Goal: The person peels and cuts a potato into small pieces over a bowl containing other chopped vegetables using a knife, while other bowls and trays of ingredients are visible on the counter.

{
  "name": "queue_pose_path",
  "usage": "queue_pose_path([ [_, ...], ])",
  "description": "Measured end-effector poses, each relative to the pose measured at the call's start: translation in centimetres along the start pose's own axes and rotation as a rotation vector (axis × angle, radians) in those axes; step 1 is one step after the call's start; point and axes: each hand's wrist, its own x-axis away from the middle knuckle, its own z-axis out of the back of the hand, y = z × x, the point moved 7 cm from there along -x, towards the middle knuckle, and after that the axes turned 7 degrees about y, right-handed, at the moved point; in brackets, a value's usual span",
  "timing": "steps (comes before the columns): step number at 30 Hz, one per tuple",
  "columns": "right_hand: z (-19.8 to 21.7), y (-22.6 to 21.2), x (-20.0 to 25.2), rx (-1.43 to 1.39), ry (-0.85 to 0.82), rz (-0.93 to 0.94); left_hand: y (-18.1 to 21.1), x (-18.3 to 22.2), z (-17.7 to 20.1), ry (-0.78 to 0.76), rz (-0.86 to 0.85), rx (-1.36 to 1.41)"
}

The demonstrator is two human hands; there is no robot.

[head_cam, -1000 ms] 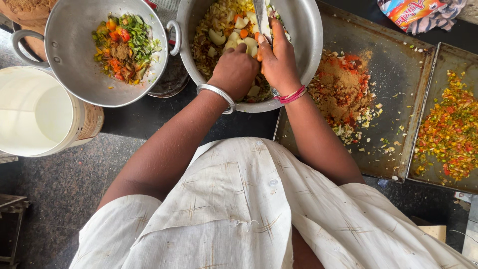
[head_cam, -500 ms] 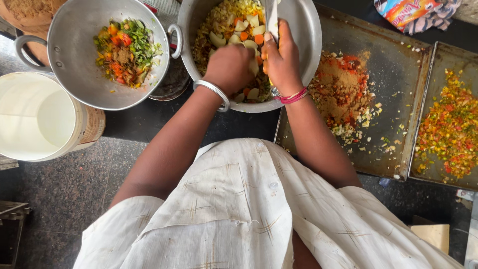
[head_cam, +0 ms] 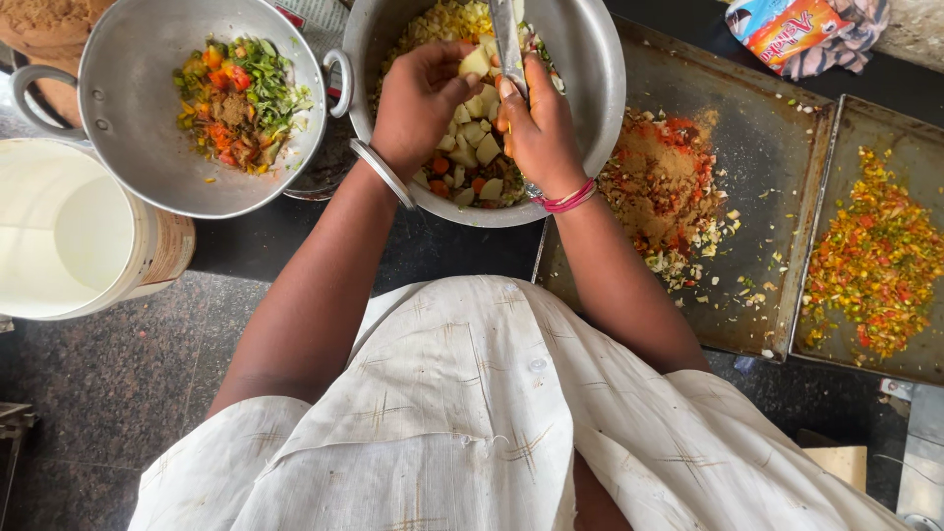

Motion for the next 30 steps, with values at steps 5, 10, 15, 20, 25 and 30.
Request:
queue_pose_path([
  [5,-0.2,-1.8,0.1,0.197,0.053,0.235,-0.9,-0.2,0.7,0.042,0.137,0.209],
  [10,-0.7,-1.6,0.0,0.428,0.026,0.315,-0.4,-0.1,0.8,0.047,0.125,0.233],
  [15,-1.9,-0.9,-0.3,0.688,-0.024,0.322,-0.2,-0.1,1.0,0.042,0.102,0.209],
  [20,-1.5,-1.4,-0.1,0.746,0.026,0.364,-0.3,0.1,0.9,0.042,0.141,0.265],
  [25,-0.2,-3.7,1.1,0.529,0.171,0.553,-0.4,-0.1,0.9,0.058,0.159,0.330],
  [30,-1.7,-2.5,0.6,0.673,0.018,0.372,-0.5,-0.3,1.5,0.117,0.106,0.226],
])
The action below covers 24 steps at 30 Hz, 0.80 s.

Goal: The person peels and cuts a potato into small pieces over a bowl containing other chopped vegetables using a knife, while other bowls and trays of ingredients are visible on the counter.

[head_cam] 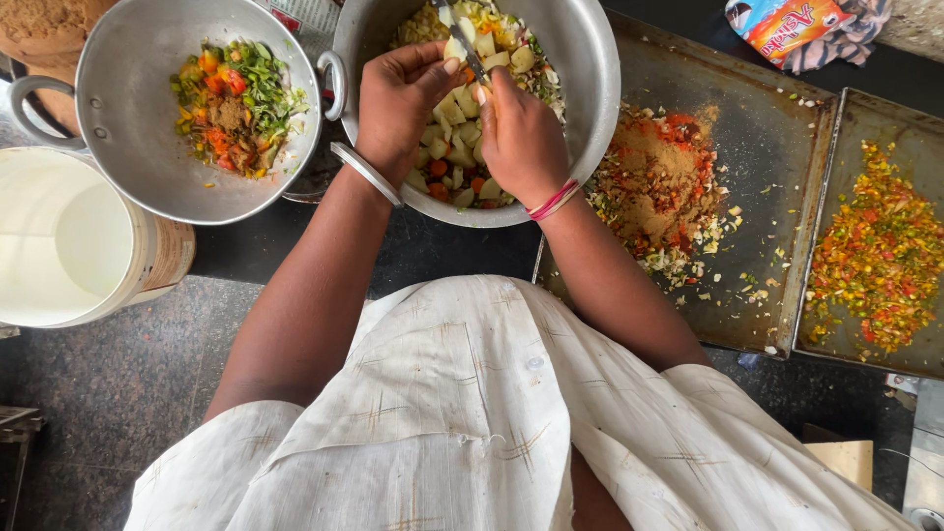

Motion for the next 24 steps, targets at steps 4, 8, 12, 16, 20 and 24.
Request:
queue_pose_path([
  [4,0.2,-0.5,-0.1,0.075,0.029,0.073,0.2,0.2,0.0,-0.008,-0.002,-0.005],
  [8,-0.8,0.1,-0.4,0.116,-0.038,0.036,0.3,0.4,0.0,-0.023,0.036,0.009],
  [12,-1.5,0.9,-0.1,0.123,-0.047,0.003,0.3,0.4,0.1,-0.043,0.049,-0.009],
  [16,-2.1,4.2,-0.1,-0.099,-0.087,-0.296,0.9,0.4,-0.6,-0.112,-0.020,0.031],
  [20,-1.6,6.5,0.6,-0.627,0.001,-0.546,1.7,1.1,-1.7,-0.052,-0.150,-0.448],
  [24,-0.6,6.1,0.6,-0.887,0.100,-0.456,0.2,3.2,-4.9,-0.323,-0.074,-1.280],
])
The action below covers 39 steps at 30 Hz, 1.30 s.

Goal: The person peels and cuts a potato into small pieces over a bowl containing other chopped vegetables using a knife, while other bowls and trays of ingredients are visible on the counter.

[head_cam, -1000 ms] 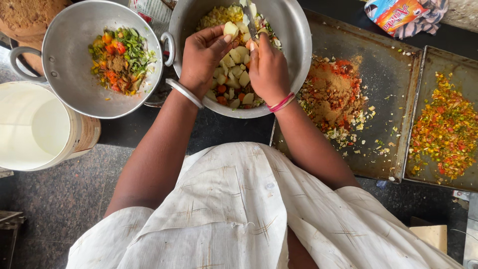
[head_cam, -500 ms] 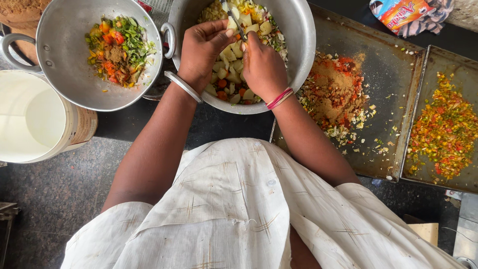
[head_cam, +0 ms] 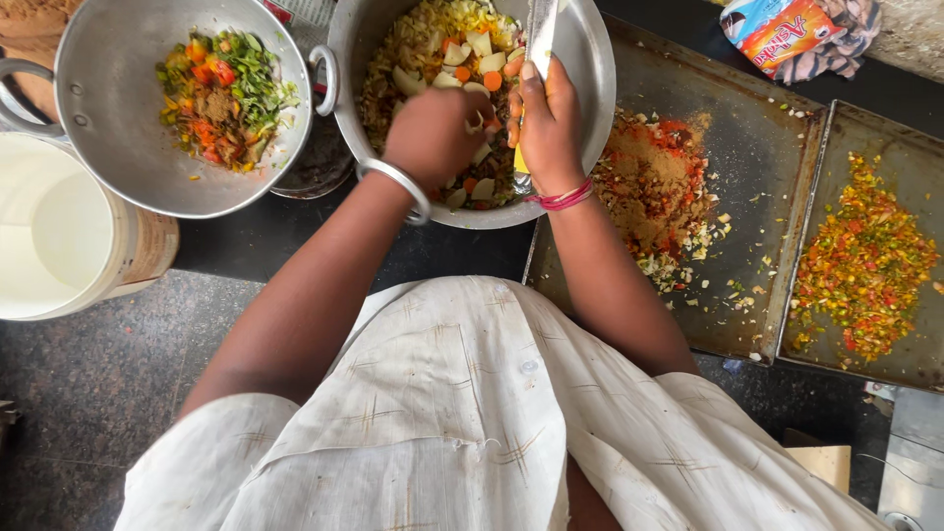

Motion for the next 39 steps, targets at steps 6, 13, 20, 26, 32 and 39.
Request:
queue_pose_path([
  [6,0.2,0.3,0.5,-0.036,-0.018,-0.034,2.3,0.9,-3.0,0.024,-0.395,-0.572],
  [13,-1.4,-1.1,0.8,0.041,-0.082,-0.036,1.1,0.2,-5.0,-0.013,-0.346,-0.451],
  [20,-1.6,-1.3,0.9,0.180,-0.079,0.007,1.6,0.2,-5.8,-0.037,-0.470,-0.534],
  [26,-1.4,-1.4,1.0,0.128,-0.050,-0.003,1.3,0.4,-5.4,-0.064,-0.421,-0.519],
  [32,-0.7,-1.0,1.1,0.107,0.011,-0.032,1.8,0.6,-4.9,-0.087,-0.396,-0.451],
  [39,-1.0,-0.8,0.9,0.088,-0.025,-0.020,1.9,0.8,-4.7,-0.120,-0.353,-0.389],
])
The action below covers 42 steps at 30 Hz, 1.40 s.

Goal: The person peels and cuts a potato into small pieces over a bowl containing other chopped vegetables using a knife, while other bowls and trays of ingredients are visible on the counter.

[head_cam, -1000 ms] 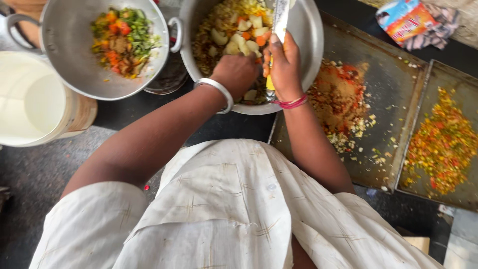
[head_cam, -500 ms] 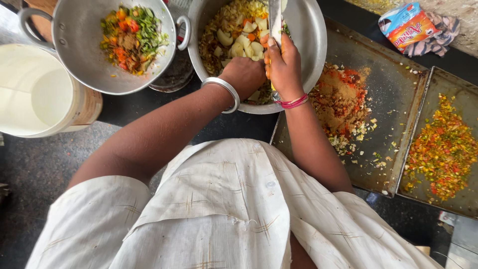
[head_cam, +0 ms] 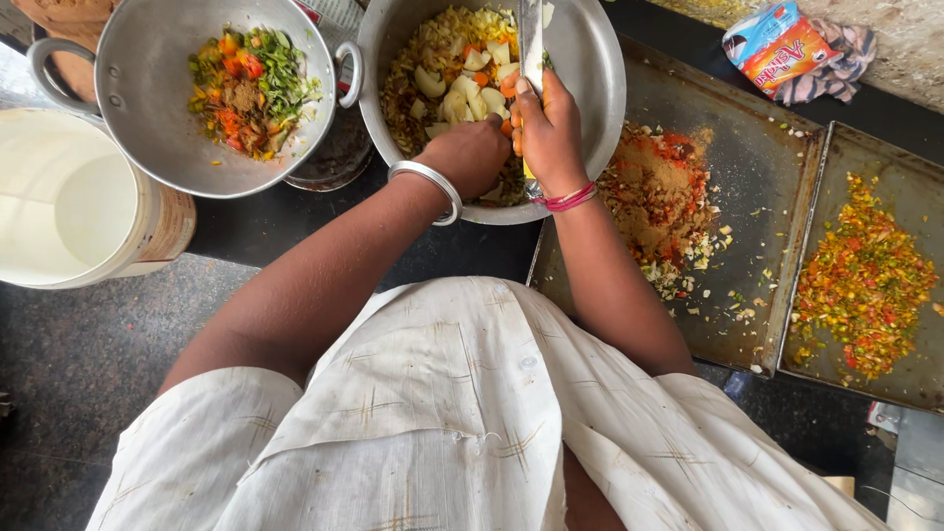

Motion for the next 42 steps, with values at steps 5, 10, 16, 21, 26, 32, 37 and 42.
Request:
queue_pose_path([
  [5,0.1,0.6,-0.1,-0.023,-0.006,-0.036,-0.1,0.3,0.1,0.028,0.023,0.034],
  [10,0.0,0.0,-0.1,0.057,-0.001,-0.004,-0.4,0.0,0.5,-0.018,0.002,-0.067],
  [16,0.1,-0.6,0.1,-0.003,0.008,0.015,-0.9,0.5,2.3,0.077,0.075,0.014],
  [21,0.3,-0.5,0.1,-0.041,0.027,-0.041,-3.0,0.1,4.5,0.290,0.163,0.353],
  [26,0.1,-1.2,0.2,-0.045,0.005,0.000,-4.9,1.0,6.4,0.548,0.237,0.541],
  [32,-0.1,-1.9,0.6,0.117,0.031,0.058,-7.8,1.6,6.0,0.644,0.474,0.993],
  [37,-0.7,-1.8,0.3,0.171,-0.033,0.086,-7.2,1.6,6.1,0.633,0.482,0.704],
  [42,0.3,-0.2,-0.1,0.011,-0.004,0.023,-1.7,0.6,5.9,0.573,0.055,0.155],
])
